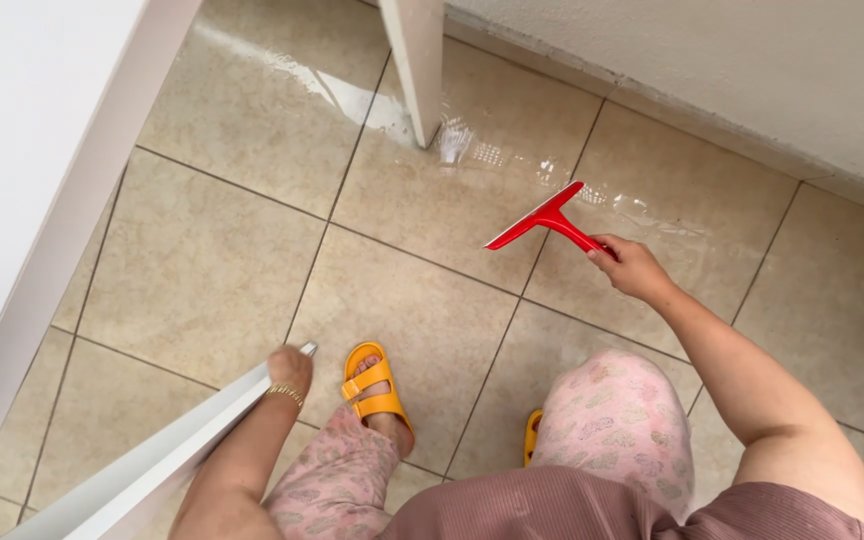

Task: Squeegeeing water off a tiled floor.

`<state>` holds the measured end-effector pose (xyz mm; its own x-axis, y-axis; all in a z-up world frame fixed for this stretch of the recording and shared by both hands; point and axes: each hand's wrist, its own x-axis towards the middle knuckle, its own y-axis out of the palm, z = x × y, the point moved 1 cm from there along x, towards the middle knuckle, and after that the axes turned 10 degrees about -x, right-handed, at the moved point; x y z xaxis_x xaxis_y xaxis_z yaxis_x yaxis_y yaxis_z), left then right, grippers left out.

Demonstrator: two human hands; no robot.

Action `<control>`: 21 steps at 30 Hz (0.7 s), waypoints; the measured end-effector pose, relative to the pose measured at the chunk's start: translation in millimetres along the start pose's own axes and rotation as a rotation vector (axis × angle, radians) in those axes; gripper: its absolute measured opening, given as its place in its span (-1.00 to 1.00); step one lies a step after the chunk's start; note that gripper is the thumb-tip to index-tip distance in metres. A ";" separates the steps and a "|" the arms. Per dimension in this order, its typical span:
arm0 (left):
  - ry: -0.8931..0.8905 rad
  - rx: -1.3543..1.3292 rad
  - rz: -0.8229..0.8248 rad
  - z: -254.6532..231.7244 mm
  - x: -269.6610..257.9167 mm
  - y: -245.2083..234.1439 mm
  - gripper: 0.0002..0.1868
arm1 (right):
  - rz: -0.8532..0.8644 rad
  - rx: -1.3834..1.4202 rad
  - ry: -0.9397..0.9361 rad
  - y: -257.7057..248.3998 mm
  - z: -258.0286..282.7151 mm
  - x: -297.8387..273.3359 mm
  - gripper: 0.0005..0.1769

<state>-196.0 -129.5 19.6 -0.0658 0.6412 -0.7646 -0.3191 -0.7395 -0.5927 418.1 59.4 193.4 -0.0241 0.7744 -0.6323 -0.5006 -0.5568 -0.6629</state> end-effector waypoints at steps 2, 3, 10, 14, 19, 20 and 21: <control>0.003 -0.001 0.042 12.7 -11.6 1.0 -0.73 | 0.007 0.060 0.034 -3.7 -1.8 -0.4 -0.57; 0.010 -0.001 0.089 18.6 -17.7 2.5 -0.72 | 0.019 0.119 0.073 -4.2 -4.4 -2.3 -0.57; -0.077 -0.072 0.213 57.0 -48.7 -4.1 -0.55 | 0.048 0.577 0.263 -7.3 -29.3 0.5 -0.63; -0.141 -0.121 0.310 71.3 -61.3 -16.4 -0.46 | 0.115 0.980 0.193 0.4 15.4 12.5 -0.75; -0.115 -0.613 -0.058 58.6 -81.5 -75.5 -0.49 | 0.108 1.213 -0.094 -6.8 155.5 47.5 -0.75; 0.013 -0.693 -0.434 53.4 -104.3 -126.8 -0.52 | 0.116 1.289 -0.184 -5.6 179.2 56.1 -0.74; 0.125 -0.748 -0.812 61.4 -142.8 -180.9 -0.54 | 0.137 1.366 -0.272 -0.1 207.0 64.4 -0.74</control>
<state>-186.9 -74.7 251.5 0.0128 0.9971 -0.0749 0.4293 -0.0731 -0.9002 237.5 171.6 235.8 -0.2274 0.8592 -0.4582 -0.9133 -0.0249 0.4066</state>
